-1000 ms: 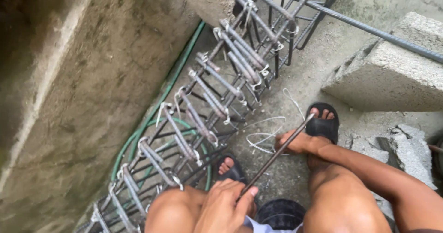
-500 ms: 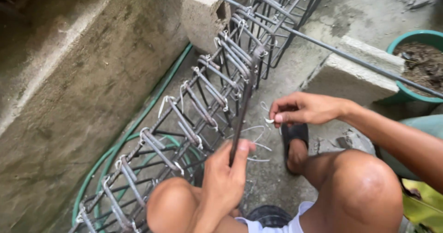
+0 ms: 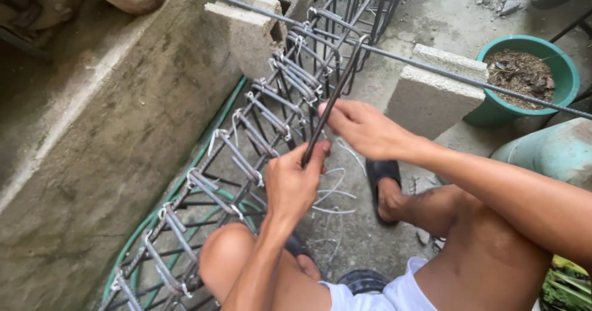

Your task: Tying rebar intersections with wire using a manual hook tool

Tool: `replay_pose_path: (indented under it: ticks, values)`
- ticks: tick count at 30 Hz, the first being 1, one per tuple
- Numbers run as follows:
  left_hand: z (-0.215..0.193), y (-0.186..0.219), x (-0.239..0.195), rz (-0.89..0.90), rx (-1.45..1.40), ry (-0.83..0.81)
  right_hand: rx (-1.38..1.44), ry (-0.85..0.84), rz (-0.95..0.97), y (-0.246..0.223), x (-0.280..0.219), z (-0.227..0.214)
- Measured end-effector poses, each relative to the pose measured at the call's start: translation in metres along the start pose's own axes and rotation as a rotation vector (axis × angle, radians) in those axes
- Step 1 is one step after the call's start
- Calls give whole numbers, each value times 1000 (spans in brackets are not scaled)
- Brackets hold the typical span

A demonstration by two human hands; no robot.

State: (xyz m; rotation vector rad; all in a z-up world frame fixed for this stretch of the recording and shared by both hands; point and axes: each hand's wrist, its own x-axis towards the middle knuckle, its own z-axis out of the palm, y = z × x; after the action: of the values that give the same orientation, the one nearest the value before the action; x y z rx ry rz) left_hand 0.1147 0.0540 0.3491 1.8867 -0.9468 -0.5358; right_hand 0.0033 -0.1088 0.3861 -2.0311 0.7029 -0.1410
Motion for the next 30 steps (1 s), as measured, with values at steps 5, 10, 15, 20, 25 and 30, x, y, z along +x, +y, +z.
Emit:
replay_pose_path:
  ticks: [5,10,15,20,25,30]
  values:
    - [1,-3,-4,-35,29,-124,-139,78,53,16,14,-1]
    - [2,-8,-6,-6,72,-225,-341,-12,89,44,35,-10]
    - [-19,-7,-5,101,165,-436,-719,-349,136,50,22,-13]
    - [-17,-12,-8,-43,-64,-440,-475,-231,-58,32,15,-17]
    - [-3,-33,-8,-113,-619,-359,111,-88,-52,3,12,-10]
    - [-6,-17,-6,16,-532,-312,121,149,-253,15,27,18]
